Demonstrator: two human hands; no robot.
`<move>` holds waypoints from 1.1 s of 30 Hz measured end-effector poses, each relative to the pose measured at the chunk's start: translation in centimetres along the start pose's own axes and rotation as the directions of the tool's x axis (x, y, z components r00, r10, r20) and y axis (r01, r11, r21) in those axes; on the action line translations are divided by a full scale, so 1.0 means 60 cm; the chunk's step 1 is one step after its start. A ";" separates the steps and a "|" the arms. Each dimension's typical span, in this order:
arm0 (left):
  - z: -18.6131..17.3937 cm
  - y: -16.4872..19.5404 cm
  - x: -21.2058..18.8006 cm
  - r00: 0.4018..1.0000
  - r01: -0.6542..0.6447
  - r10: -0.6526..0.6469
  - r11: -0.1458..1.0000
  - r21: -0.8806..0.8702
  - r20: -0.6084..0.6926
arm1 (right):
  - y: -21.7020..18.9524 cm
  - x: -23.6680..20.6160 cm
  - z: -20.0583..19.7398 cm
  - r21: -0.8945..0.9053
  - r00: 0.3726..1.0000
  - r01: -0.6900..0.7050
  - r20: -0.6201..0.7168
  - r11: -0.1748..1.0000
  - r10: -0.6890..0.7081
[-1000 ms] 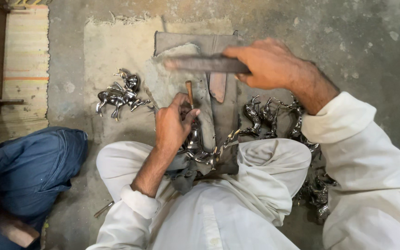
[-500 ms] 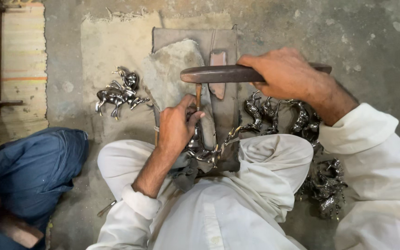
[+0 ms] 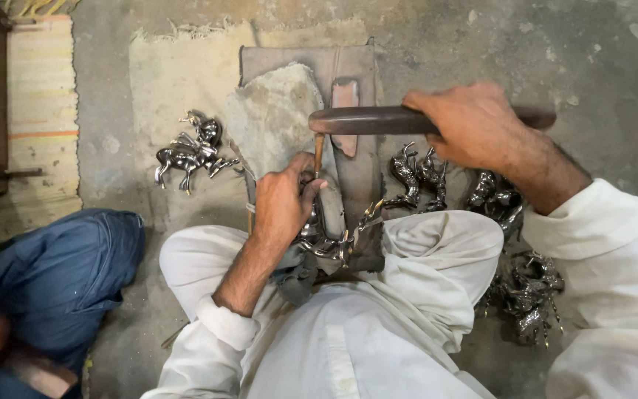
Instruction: The person sits on the floor and uses a hammer and chisel to shape small metal deer figures. They repeatedly strike the chisel against the figures, repositioning them as needed, and place finished pieces aside.
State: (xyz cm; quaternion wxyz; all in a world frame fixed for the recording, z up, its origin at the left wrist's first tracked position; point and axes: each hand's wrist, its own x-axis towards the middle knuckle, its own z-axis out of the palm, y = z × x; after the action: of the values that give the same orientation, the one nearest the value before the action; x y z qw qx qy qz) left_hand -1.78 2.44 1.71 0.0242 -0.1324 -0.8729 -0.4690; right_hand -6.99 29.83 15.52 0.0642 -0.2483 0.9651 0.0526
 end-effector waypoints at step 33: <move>-0.028 0.014 -0.011 0.919 -0.248 0.215 0.967 0.061 0.331 | -0.057 -0.152 0.158 0.759 0.927 -0.106 -0.158 0.643 0.340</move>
State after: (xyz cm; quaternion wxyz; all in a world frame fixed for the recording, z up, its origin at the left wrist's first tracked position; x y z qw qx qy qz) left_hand -1.07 1.35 3.26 -0.0564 -0.3080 -0.8660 -0.3899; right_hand 3.51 32.44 7.31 0.0116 -0.0836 0.9250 -0.3706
